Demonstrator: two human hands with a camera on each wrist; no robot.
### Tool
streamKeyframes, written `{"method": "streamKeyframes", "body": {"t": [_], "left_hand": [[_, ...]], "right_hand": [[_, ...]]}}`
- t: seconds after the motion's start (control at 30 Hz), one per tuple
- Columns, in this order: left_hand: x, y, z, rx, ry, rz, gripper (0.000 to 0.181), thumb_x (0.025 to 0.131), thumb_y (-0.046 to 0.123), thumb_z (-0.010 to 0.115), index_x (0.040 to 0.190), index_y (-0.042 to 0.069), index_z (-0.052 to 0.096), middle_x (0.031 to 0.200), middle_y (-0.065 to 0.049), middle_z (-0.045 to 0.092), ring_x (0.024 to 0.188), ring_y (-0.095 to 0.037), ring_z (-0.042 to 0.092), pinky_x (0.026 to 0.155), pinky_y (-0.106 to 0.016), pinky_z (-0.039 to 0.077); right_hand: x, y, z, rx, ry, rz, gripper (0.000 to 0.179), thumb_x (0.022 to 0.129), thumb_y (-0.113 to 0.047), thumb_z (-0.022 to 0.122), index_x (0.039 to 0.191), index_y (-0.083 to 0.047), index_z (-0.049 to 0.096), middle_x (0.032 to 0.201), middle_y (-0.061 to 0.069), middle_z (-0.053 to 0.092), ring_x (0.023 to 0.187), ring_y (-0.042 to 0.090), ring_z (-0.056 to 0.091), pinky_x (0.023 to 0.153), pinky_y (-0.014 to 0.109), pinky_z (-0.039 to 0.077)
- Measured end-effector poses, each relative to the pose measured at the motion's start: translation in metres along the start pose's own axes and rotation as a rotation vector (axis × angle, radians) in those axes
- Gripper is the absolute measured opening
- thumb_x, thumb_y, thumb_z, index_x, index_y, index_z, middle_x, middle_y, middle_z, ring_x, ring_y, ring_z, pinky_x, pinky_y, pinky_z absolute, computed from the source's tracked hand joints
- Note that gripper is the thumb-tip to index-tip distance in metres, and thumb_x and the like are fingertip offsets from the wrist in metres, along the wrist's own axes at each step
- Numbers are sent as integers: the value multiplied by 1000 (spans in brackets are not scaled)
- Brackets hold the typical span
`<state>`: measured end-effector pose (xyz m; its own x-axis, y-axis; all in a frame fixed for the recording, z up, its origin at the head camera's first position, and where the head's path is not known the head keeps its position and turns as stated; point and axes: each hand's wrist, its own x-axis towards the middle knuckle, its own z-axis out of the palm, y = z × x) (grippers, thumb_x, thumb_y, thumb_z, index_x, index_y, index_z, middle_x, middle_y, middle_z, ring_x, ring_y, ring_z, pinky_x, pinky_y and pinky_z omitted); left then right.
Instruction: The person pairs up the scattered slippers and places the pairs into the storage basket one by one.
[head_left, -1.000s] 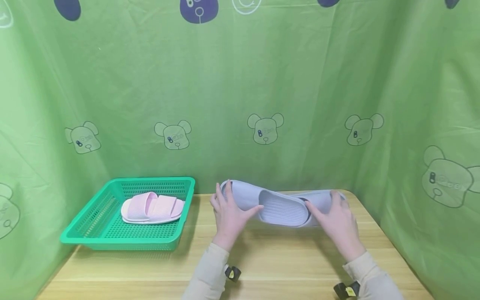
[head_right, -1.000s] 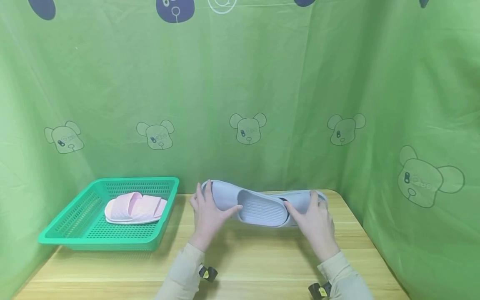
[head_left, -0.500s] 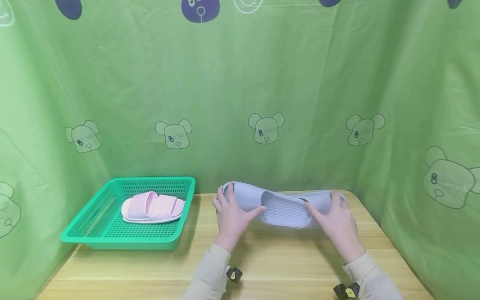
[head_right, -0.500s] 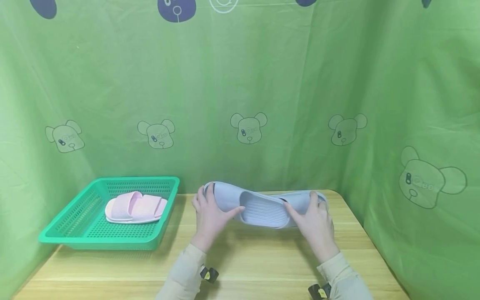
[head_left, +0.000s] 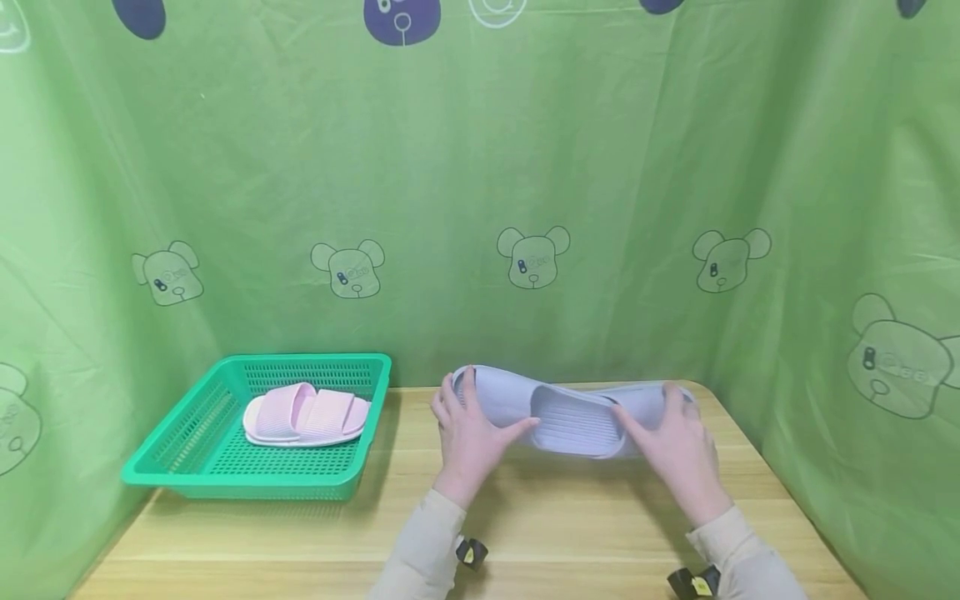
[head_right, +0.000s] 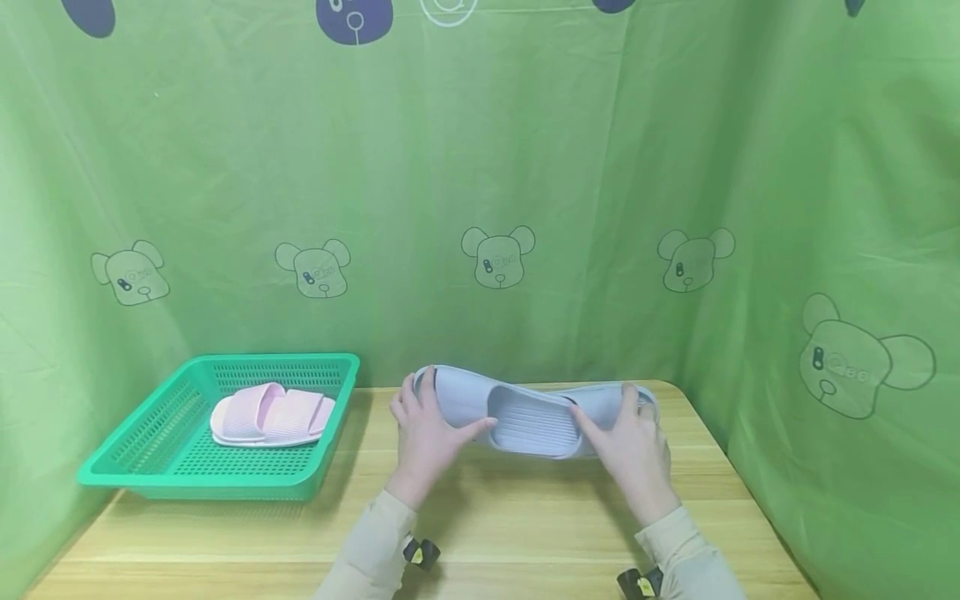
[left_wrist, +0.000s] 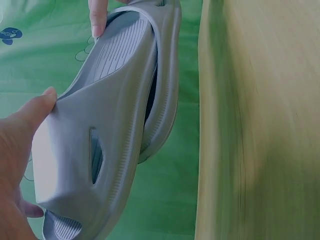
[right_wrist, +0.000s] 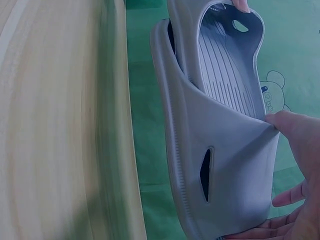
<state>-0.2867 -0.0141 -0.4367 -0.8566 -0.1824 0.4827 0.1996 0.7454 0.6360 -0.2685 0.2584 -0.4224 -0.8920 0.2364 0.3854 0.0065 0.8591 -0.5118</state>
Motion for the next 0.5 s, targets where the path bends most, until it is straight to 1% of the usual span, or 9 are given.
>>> {"method": "streamKeyframes", "body": {"t": [0.13,0.23,0.37,0.5], "left_hand": [[0,1,-2,-16,-59,0,129,52,79,76,153,16,27,155,-20,23,136,-38,24,92,-46,55],[-1,1,-2,-30,-117,12,130,52,75,79,154,17,24,156,-21,21,138,-38,21,92,-46,55],[-2,3,-2,-38,-166,64,130,53,69,82,154,14,23,155,-23,21,138,-40,22,101,-48,50],[-4,7,-3,-57,-196,87,129,53,63,86,154,13,23,155,-23,23,137,-40,23,106,-50,46]], "right_hand": [[3,5,-1,-13,0,3,102,82,-72,56,141,7,32,119,43,50,86,59,58,58,58,52],[6,10,-1,-22,-5,21,102,82,-73,55,141,6,31,117,43,50,85,58,58,56,57,51],[9,16,-4,-29,-4,54,103,82,-75,54,142,6,30,119,44,48,85,60,57,57,60,49],[10,17,-8,-26,3,63,102,82,-74,54,142,5,31,118,45,48,85,60,57,57,59,50]]}}
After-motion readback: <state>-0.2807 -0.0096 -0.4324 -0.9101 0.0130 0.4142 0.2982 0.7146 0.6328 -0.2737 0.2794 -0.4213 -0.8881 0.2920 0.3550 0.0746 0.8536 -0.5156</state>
